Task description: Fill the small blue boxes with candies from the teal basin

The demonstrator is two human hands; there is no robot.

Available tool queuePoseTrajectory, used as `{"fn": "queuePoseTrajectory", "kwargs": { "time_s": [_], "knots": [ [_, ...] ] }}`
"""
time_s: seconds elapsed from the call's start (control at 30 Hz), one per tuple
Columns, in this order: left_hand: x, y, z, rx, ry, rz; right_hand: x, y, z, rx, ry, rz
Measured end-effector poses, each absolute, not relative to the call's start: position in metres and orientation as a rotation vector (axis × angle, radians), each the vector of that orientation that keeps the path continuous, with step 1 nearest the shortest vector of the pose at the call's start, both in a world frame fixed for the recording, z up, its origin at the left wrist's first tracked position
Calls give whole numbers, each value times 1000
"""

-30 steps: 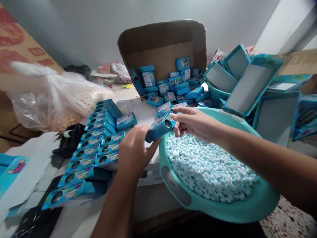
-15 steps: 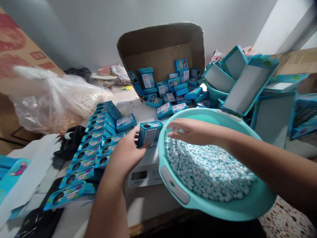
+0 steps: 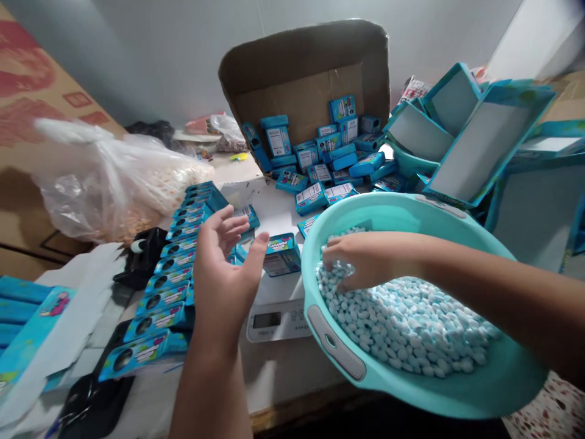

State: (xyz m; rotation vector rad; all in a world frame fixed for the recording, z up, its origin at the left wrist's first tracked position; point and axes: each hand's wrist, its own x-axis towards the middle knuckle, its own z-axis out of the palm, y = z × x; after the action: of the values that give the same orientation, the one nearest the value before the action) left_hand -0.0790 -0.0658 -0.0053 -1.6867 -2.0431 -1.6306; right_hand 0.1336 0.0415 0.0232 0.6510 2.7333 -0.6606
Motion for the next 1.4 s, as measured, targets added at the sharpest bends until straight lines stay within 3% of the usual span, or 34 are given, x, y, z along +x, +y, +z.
{"fn": "queuePoseTrajectory", "kwargs": {
  "time_s": [0.2,0.57,0.8,0.9,1.1,1.3,1.4],
  "knots": [
    [-75,-76,7,-1466,-1904,-1443,134,42,21,678,2609,-614],
    [-80,-78,6,-1312,-1837,-1567,142,46,27,754,2777,-626],
    [-86,-77,7,-1417,-1914,-1344,143,46,34,823,2883,-681],
    [-91,-74,2,-1586,-2169,-1243,141,46,34,849,2906,-691],
    [-101,-75,-12,-2000,-2508,-669,141,49,30,857,2841,-656],
    [-90,-70,-3,-1923,-2502,-678,140,47,26,827,2844,-636],
    [-80,-69,0,-1898,-2181,-766,138,44,28,822,2830,-622]
  ]
}}
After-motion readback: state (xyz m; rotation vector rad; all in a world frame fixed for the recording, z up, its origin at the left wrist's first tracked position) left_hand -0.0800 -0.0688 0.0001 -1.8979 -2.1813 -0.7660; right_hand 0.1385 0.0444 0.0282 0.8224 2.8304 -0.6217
